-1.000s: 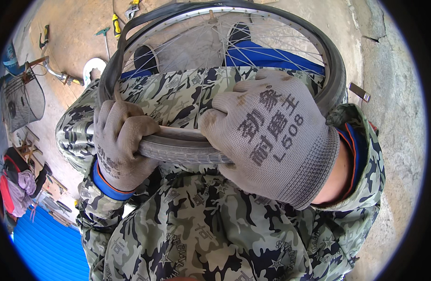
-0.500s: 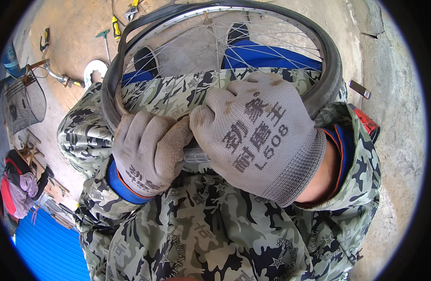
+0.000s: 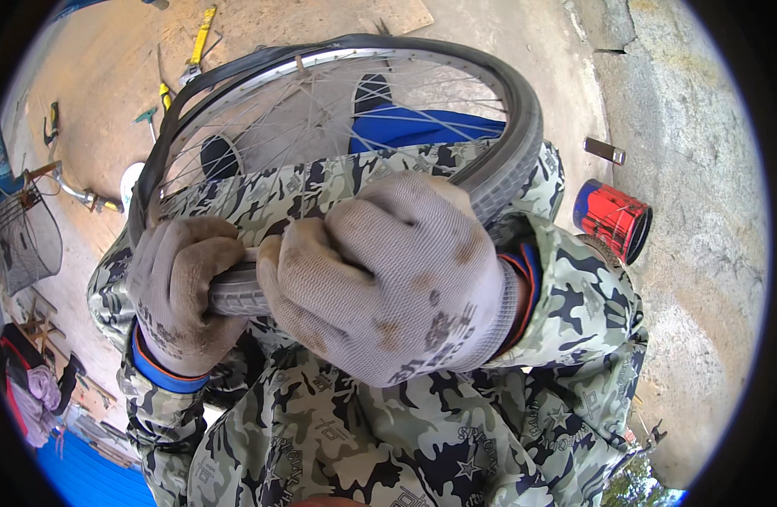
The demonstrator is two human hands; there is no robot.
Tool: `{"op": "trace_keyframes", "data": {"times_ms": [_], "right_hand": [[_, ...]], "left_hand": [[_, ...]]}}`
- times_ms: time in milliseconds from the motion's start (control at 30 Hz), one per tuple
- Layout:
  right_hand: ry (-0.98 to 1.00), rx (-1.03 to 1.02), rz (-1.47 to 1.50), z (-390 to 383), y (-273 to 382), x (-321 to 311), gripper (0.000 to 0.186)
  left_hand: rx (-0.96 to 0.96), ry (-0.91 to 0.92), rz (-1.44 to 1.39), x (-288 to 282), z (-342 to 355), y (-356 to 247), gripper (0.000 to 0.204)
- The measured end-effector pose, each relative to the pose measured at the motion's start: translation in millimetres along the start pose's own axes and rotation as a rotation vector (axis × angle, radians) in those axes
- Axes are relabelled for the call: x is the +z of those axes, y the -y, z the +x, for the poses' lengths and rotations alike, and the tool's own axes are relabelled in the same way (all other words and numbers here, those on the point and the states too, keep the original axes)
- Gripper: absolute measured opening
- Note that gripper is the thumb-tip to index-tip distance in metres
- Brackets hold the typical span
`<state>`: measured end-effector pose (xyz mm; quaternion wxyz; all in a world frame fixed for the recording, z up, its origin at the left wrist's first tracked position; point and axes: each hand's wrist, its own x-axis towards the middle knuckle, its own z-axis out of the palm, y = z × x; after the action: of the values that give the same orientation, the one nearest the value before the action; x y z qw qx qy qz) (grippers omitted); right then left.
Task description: The person removes the tire from a bicycle wheel rim by hand, then inspects the tire and rim. The person then reassembles the tire onto the rim by hand.
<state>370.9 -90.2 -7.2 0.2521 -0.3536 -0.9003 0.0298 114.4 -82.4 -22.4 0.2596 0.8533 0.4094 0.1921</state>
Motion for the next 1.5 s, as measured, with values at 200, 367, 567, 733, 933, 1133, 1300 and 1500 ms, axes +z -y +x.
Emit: {"op": "trace_keyframes", "data": {"times_ms": [200,367,567,733,933,1133,1300,1500], "right_hand": [[-0.274,0.019,-0.312,-0.7,4.7,11.0,0.031],[-0.23,-0.098,-0.098,-35.3,-27.6,-6.3,0.029],[-0.025,-0.098,-0.19,-97.6,-72.8,-51.7,0.056],[0.066,0.093,-0.024,-124.7,-108.0,-67.0,0.097],[0.494,0.086,0.221,-106.0,-113.0,-68.8,0.064],[0.588,0.089,0.383,-80.4,-114.1,-68.6,0.05],[0.688,-0.009,0.467,-68.5,-123.9,-62.3,0.041],[0.411,-0.151,0.236,-55.7,-104.0,-58.3,0.035]], "left_hand": [[0.071,0.011,0.105,1.7,0.3,-11.3,0.045],[0.044,0.055,0.06,4.0,-19.3,-15.9,0.048],[0.118,-0.047,0.099,26.8,-33.4,-15.9,0.046],[0.104,-0.031,0.078,31.3,-33.8,-18.2,0.045],[0.093,-0.017,0.078,38.2,-33.4,-21.8,0.044],[0.078,-0.044,0.093,44.2,-36.4,-23.0,0.044],[0.032,0.025,0.055,38.5,-37.6,-22.1,0.044],[0.008,0.028,0.065,23.5,-41.6,-14.2,0.047]]}}
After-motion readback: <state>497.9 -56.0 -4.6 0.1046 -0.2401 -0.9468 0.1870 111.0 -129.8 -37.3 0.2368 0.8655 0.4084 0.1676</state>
